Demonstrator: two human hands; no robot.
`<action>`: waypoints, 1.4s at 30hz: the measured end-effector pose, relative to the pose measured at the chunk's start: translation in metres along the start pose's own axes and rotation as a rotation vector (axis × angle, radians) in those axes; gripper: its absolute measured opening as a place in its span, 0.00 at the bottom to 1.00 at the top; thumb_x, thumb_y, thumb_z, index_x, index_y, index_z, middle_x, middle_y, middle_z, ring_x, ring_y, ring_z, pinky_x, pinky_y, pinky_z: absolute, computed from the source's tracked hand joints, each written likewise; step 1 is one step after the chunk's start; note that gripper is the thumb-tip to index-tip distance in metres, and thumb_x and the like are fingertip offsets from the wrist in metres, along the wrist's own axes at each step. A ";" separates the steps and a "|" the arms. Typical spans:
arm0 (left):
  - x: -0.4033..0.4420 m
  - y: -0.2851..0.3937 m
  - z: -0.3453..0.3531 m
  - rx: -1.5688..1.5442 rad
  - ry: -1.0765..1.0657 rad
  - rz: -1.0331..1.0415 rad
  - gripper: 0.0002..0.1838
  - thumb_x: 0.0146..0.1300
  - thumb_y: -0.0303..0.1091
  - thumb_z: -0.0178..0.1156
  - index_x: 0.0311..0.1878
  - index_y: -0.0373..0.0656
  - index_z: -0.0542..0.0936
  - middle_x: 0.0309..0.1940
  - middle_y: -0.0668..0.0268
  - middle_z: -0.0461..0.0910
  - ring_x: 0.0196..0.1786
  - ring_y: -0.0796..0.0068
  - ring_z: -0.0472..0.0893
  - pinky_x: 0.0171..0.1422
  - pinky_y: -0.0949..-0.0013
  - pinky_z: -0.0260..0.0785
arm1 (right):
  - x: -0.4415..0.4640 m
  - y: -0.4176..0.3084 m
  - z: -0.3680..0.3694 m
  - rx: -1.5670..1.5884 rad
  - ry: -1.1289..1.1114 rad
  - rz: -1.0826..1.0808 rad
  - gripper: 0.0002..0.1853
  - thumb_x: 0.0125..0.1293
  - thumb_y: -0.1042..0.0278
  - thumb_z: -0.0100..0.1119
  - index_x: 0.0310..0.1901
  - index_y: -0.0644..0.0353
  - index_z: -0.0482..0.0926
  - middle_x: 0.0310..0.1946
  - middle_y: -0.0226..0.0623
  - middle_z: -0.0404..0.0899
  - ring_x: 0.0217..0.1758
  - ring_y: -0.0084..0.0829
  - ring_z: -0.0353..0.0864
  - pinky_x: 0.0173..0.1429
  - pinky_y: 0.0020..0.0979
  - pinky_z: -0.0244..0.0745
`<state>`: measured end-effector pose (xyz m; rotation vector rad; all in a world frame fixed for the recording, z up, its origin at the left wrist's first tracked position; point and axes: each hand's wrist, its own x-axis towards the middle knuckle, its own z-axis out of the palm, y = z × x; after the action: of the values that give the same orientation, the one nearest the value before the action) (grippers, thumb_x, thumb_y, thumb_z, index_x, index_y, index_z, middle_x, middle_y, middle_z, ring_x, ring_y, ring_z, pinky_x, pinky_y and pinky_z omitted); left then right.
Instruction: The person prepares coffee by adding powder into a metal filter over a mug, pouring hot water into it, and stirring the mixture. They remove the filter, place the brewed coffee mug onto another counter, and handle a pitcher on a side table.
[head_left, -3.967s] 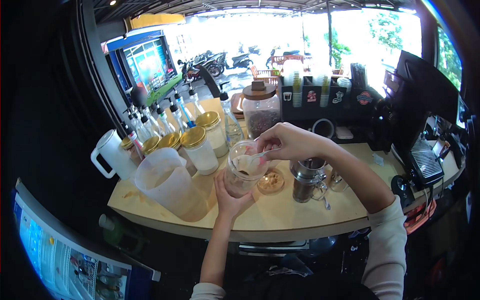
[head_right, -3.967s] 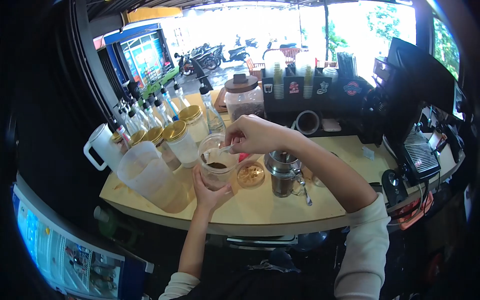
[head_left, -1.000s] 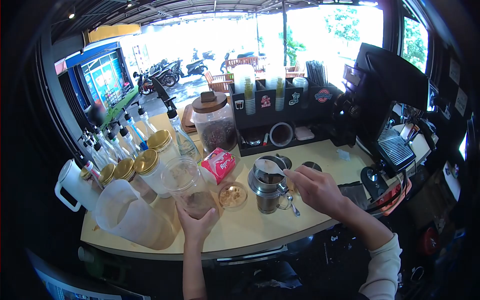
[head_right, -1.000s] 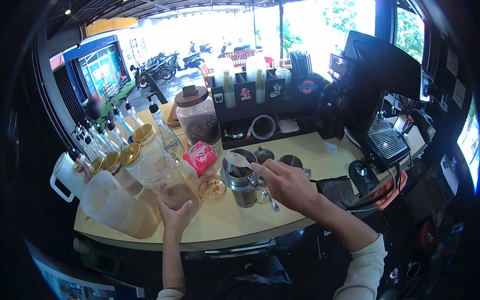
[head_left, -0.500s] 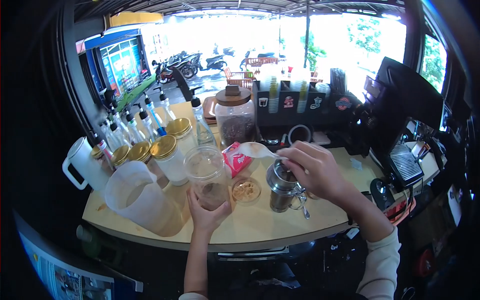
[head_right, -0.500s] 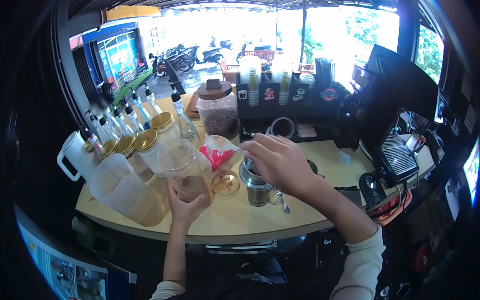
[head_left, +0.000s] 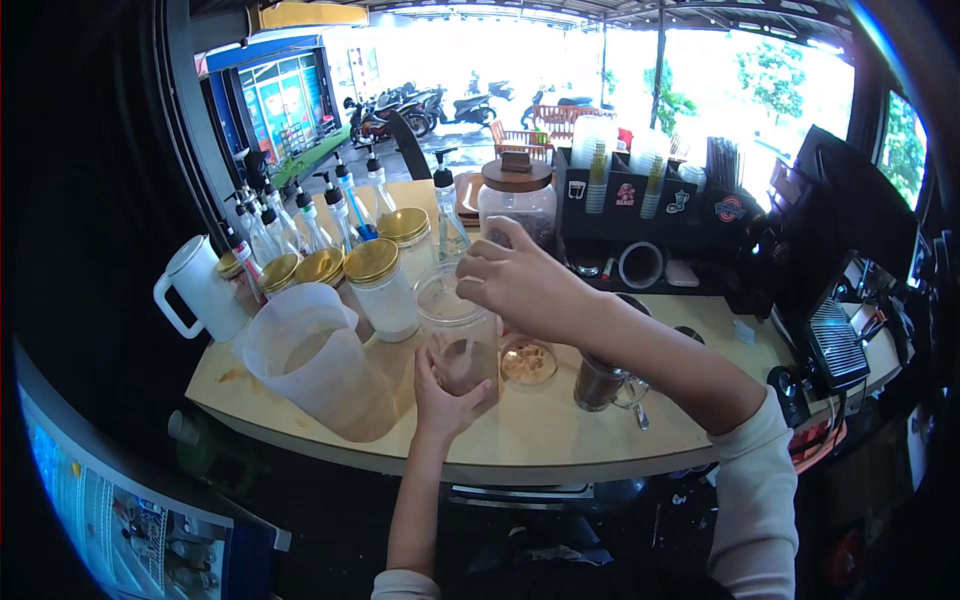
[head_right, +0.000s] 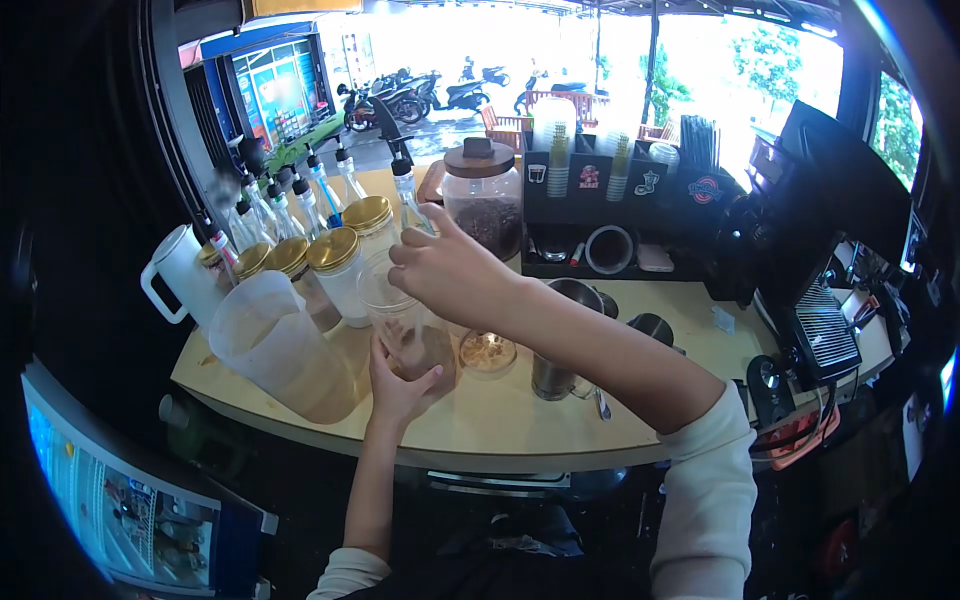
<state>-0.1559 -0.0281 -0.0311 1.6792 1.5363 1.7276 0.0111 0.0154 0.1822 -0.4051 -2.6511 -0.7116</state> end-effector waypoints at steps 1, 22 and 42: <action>0.000 -0.001 0.000 -0.047 -0.010 -0.005 0.55 0.36 0.36 0.80 0.67 0.37 0.57 0.58 0.53 0.70 0.62 0.59 0.71 0.65 0.59 0.65 | -0.006 0.002 -0.003 -0.001 0.001 0.001 0.14 0.49 0.73 0.64 0.40 0.54 0.82 0.44 0.28 0.79 0.55 0.30 0.75 0.71 0.45 0.54; 0.004 0.107 0.065 -0.037 -0.102 0.568 0.27 0.51 0.30 0.68 0.55 0.37 0.73 0.52 0.56 0.75 0.55 0.58 0.75 0.59 0.62 0.67 | -0.332 -0.020 0.096 0.769 0.934 1.385 0.09 0.74 0.68 0.49 0.40 0.65 0.75 0.31 0.30 0.74 0.37 0.19 0.73 0.44 0.23 0.70; 0.033 0.125 0.105 -0.202 -0.534 0.066 0.47 0.36 0.31 0.78 0.64 0.38 0.66 0.55 0.58 0.76 0.59 0.66 0.76 0.67 0.63 0.66 | -0.323 -0.032 0.078 1.050 0.943 1.356 0.12 0.73 0.66 0.51 0.30 0.60 0.68 0.24 0.26 0.68 0.28 0.16 0.65 0.36 0.21 0.62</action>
<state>-0.0202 -0.0012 0.0618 1.8942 1.0401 1.2611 0.2669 -0.0282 -0.0284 -0.9815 -1.0777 0.7274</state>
